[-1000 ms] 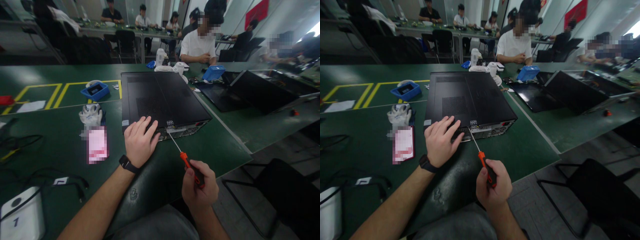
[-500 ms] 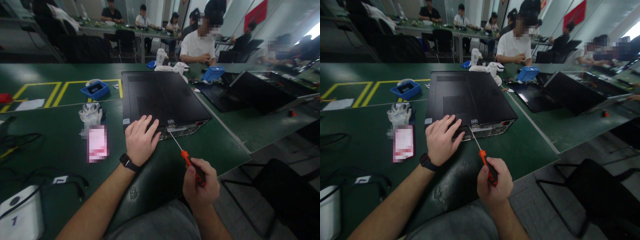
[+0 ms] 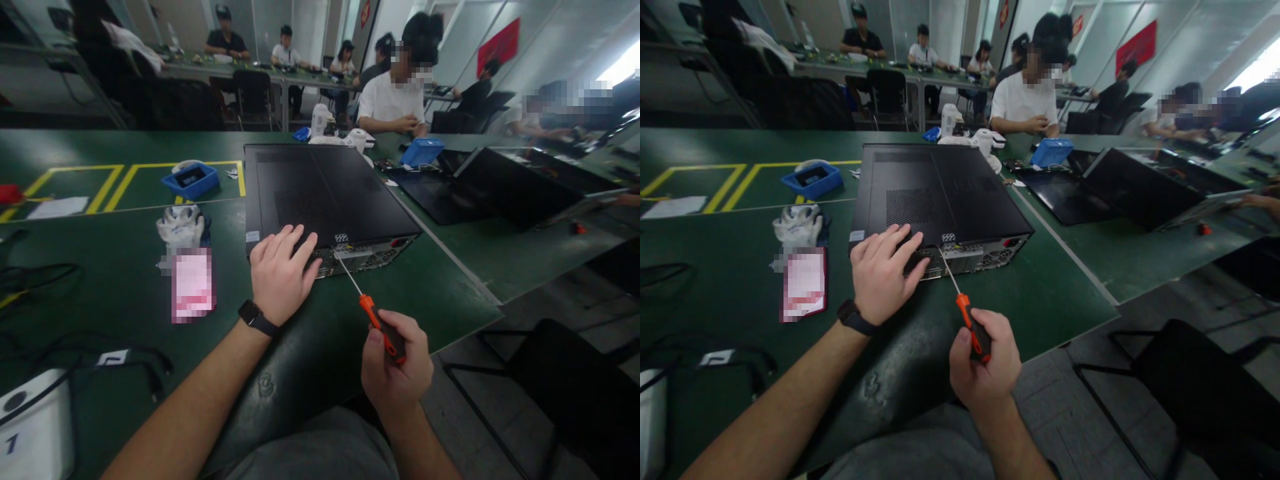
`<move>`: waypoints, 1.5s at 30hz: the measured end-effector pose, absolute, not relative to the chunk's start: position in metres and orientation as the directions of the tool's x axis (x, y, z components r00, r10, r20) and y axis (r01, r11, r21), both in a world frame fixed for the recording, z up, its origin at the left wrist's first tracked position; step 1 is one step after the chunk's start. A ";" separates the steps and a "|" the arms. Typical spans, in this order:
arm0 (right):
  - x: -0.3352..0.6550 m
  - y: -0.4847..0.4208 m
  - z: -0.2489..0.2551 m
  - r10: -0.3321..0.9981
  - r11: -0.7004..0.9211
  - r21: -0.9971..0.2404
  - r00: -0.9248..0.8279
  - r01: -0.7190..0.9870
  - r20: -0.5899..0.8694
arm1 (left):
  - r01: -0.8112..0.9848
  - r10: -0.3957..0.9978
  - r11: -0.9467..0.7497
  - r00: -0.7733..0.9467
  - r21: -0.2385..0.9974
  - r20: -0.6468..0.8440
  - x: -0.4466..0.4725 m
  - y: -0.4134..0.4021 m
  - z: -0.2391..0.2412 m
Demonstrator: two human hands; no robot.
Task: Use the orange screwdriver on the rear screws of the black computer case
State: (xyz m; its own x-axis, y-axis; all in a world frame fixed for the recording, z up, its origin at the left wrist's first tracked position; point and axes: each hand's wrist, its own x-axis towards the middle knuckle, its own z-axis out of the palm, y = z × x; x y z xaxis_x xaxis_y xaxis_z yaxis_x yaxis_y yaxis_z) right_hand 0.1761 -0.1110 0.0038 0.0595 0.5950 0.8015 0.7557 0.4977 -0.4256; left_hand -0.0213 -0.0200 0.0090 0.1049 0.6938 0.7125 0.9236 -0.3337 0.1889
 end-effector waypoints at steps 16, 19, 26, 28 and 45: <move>0.178 -0.110 -0.002 0.547 0.470 -0.405 0.101 0.784 0.831 | 0.916 0.692 -0.348 0.107 0.200 0.714 -0.022 -0.021 0.009; 0.180 -0.110 -0.008 0.555 0.436 -0.430 0.141 0.791 0.820 | 0.915 0.695 -0.349 0.108 0.202 0.711 -0.022 -0.020 0.008; 0.181 -0.109 -0.010 0.571 0.516 -0.464 0.114 0.720 0.813 | 0.923 0.684 -0.342 0.117 0.175 0.720 -0.022 -0.020 0.009; 0.180 -0.107 -0.007 0.544 0.562 -0.428 0.074 0.708 0.836 | 0.925 0.678 -0.341 0.119 0.166 0.725 -0.021 -0.020 0.010; 0.182 -0.109 -0.014 0.573 0.520 -0.488 0.138 0.701 0.808 | 0.922 0.686 -0.345 0.120 0.176 0.718 -0.022 -0.020 0.009</move>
State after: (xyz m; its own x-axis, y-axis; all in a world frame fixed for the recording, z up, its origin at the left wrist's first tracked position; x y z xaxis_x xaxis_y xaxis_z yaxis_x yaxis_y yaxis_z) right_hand 0.1818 -0.1095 -0.0138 0.1381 0.5729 0.8079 0.7008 0.5199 -0.4885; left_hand -0.0222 -0.0198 0.0091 0.1196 0.6862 0.7175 0.9220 -0.3448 0.1761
